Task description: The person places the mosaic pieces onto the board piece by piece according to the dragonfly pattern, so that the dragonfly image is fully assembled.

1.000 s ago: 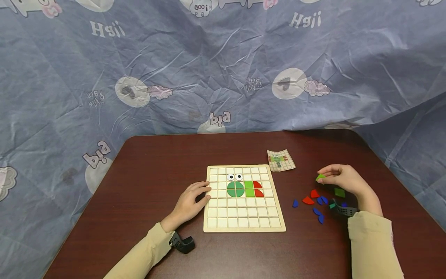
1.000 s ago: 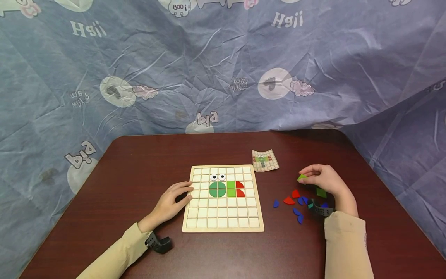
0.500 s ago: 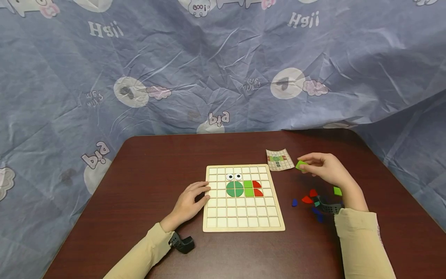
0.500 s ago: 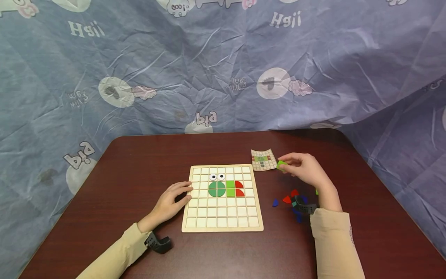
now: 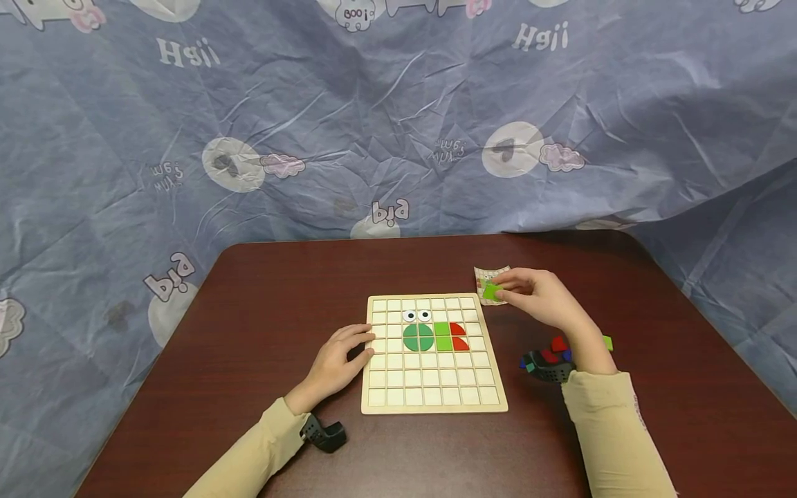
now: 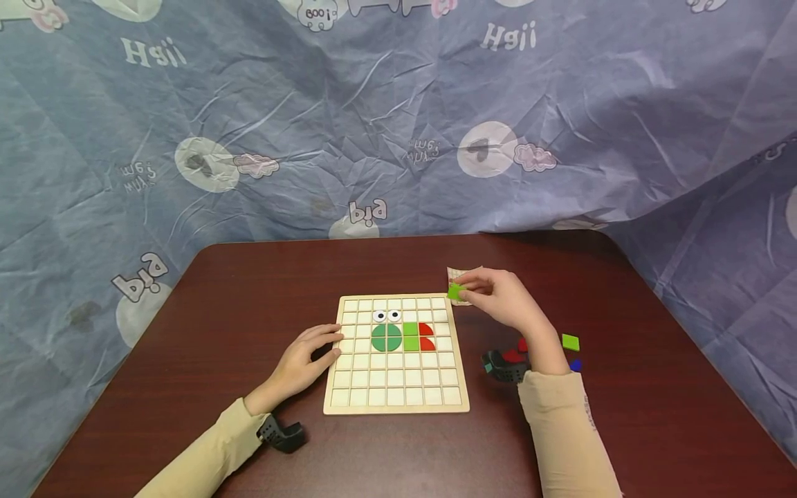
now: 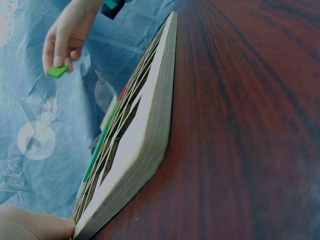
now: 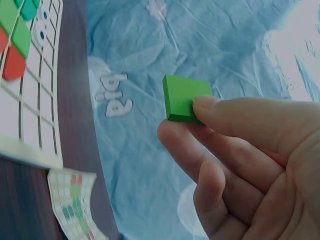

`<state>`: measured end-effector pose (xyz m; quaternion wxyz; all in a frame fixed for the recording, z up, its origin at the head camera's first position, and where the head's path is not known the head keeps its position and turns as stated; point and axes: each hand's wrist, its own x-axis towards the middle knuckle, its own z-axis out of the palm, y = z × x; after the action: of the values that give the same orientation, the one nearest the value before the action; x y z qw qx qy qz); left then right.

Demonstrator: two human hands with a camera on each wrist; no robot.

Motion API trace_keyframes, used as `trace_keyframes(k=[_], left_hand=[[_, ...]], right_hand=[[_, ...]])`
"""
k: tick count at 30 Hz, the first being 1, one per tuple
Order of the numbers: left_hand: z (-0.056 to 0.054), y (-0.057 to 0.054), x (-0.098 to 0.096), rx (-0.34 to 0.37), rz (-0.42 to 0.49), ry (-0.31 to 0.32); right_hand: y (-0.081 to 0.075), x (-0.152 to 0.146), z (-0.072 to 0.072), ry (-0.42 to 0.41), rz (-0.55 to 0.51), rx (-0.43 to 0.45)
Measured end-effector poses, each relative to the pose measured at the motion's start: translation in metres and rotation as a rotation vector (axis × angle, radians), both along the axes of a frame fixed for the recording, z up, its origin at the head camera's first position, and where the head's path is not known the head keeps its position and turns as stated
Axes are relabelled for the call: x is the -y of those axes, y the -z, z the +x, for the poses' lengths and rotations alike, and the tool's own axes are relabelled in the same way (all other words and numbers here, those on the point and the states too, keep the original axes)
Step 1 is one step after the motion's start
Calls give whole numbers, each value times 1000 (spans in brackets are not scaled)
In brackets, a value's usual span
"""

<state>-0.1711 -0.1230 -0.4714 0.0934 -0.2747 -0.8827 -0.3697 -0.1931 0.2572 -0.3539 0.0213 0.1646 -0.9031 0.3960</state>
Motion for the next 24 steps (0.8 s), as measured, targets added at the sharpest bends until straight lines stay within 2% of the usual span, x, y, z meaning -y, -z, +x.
trace_keyframes(k=[7,14,24], left_hand=[[-1,2,-1,-6,-7,-19],[-1,2,0,22,-15,-22],[-1,1,0,5,-1,-8]], right_hand=[[1,24,-7,-46,-66,-5],[4,50,-14,-94,-106,-10],[16,88,-24,-177,-118,72]])
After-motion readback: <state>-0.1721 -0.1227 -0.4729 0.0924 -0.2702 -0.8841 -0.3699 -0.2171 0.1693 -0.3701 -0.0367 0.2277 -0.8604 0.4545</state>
